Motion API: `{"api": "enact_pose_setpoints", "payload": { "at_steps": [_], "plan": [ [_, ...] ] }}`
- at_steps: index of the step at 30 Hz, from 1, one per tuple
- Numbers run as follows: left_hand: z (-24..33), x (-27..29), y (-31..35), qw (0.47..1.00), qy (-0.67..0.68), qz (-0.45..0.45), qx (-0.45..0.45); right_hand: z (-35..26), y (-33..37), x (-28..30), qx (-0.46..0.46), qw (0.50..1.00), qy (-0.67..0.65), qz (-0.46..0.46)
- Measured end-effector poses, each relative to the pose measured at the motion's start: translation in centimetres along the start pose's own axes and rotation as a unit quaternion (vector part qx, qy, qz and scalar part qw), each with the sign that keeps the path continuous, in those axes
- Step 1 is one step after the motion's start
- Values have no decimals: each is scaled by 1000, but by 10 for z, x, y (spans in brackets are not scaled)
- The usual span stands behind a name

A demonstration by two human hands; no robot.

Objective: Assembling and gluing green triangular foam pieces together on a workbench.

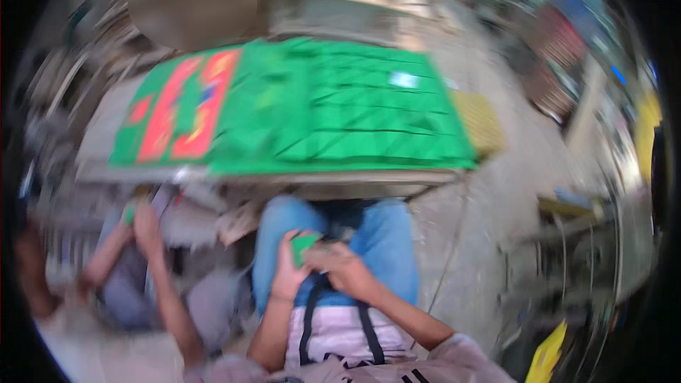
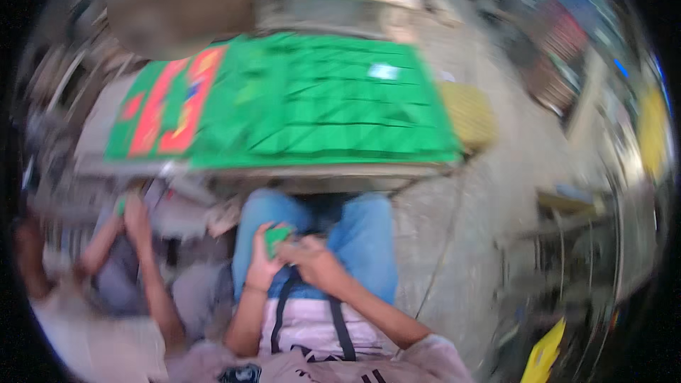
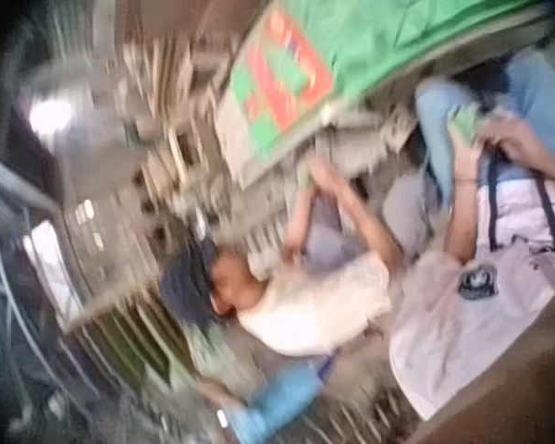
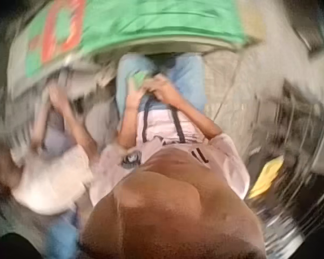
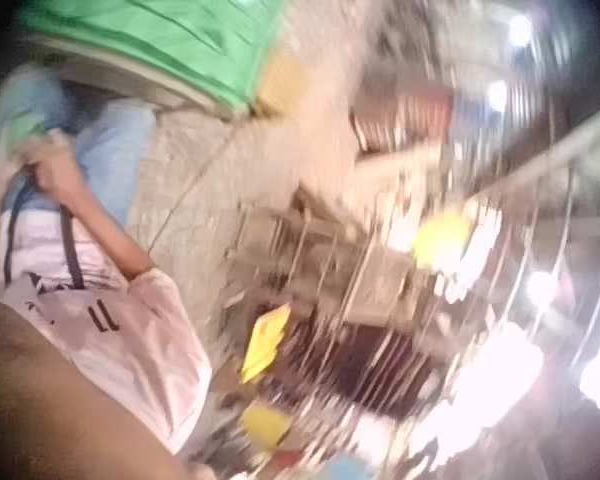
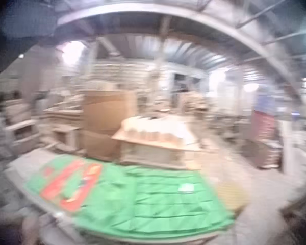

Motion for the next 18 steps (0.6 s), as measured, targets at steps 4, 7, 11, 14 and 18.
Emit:
{"api": "enact_pose_setpoints", "payload": {
  "at_steps": [4,7,11,14,18],
  "plan": [
    [-13,12,0,999,-27,-13,18,12,3,-8,-115,993,12,-15],
    [-6,25,6,999,-46,-13,-20,-3,-7,-13,-60,997,-26,-42],
    [-2,-2,16,987,-35,-158,6,16,-31,23,-173,984,-1,42],
    [19,-1,34,988,-128,-22,-88,24,-48,21,-127,990,-65,8],
    [41,-8,70,978,-110,-44,-170,63,-70,2,-80,989,-120,28]
  ]
}}
Point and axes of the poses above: each hand's wrist, its own y-axis away from the middle knuckle, its own x-axis out of the back of the hand, z = x × y, the point moved 7 cm from there along -y, towards the middle knuckle, and after that the axes turned 14 degrees about -z, right-handed, at the moved point
